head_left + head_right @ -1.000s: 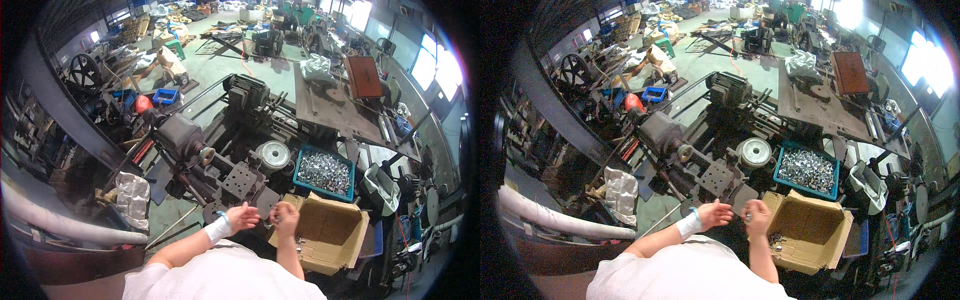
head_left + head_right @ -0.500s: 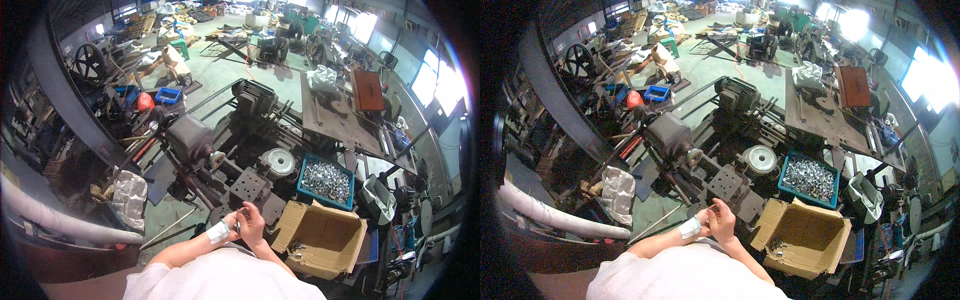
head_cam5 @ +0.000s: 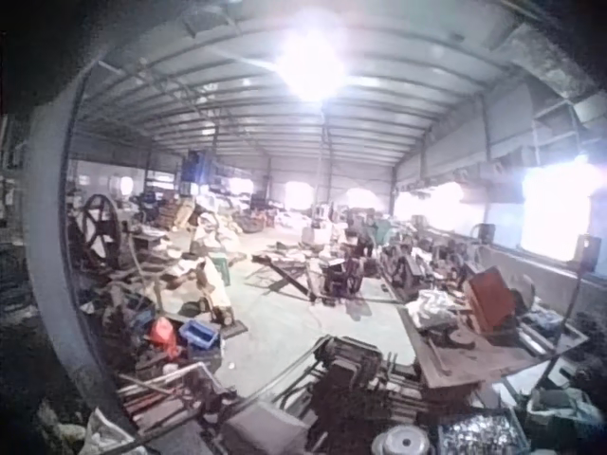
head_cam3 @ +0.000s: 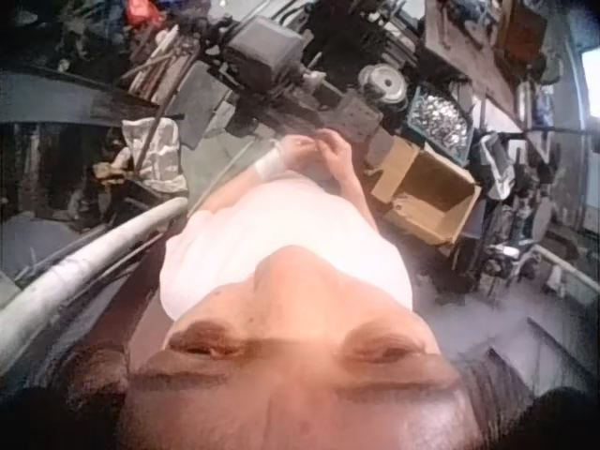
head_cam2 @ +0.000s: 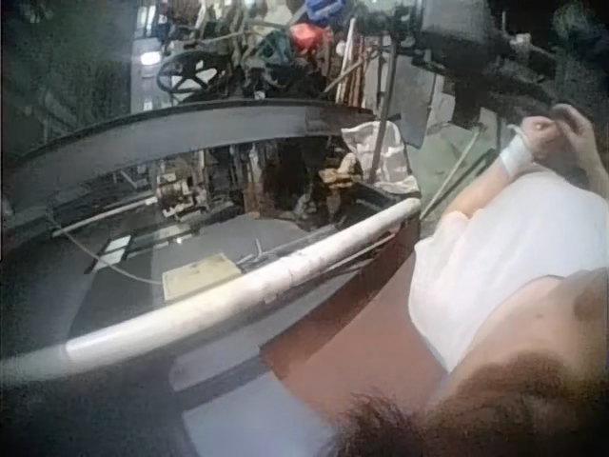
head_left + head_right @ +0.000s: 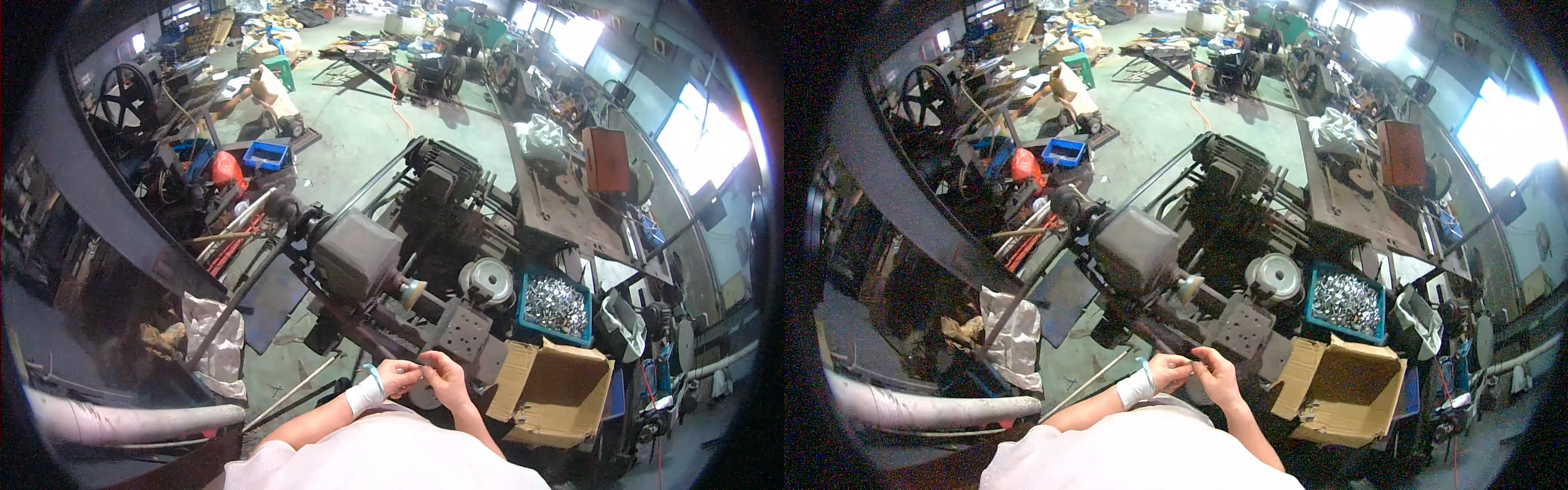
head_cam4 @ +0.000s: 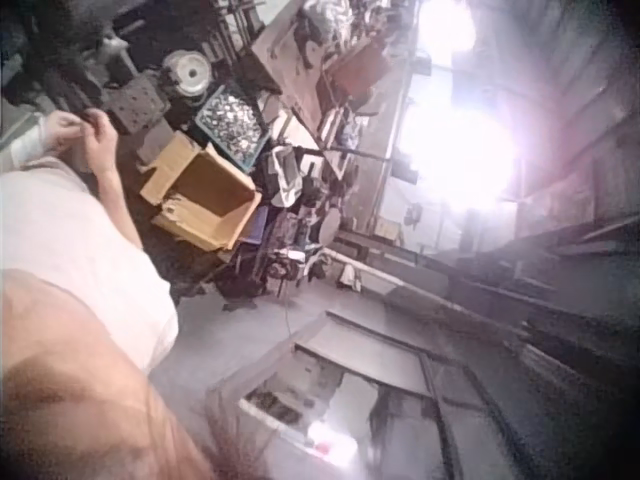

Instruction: The person repeatedly picks small metal parts from a cardboard box and grinds them against a rotating bench grinder wheel. After grinding, the parts are placed into a blue plastic bin. The process is repeated for multiple parts throughout the clip.

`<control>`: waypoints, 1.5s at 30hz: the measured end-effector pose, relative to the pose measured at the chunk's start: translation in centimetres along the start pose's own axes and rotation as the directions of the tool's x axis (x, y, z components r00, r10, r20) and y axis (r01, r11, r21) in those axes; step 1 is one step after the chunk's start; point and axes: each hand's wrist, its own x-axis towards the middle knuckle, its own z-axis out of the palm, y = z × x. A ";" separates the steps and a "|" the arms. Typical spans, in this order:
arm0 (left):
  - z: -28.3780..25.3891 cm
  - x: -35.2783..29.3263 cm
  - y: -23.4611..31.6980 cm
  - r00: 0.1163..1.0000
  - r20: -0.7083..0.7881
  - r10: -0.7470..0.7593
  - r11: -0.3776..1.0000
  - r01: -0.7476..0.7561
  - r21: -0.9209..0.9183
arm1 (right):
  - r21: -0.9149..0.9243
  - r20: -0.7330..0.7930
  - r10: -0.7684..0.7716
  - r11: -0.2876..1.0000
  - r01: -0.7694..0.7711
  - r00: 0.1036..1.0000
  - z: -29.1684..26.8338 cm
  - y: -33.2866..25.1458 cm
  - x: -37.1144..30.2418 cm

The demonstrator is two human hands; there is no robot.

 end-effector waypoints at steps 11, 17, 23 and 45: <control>-6.1 0.1 2.6 0.998 -0.032 0.059 0.970 -0.050 0.237 | 0.377 -0.262 0.368 0.890 -0.257 0.892 6.4 0.5 1.7; -6.0 0.4 3.2 0.991 -0.027 0.129 0.936 -0.112 0.333 | 0.507 -0.324 0.442 0.827 -0.241 0.837 6.9 1.6 1.5; -5.7 2.1 2.8 0.963 -0.021 0.268 0.892 -0.240 0.384 | 0.276 -0.296 0.311 0.933 -0.231 0.903 5.1 0.9 3.0; -4.6 10.4 3.9 0.865 -0.493 0.100 0.990 -0.037 0.136 | 0.147 -0.383 0.370 0.929 -0.340 0.846 2.8 6.1 13.7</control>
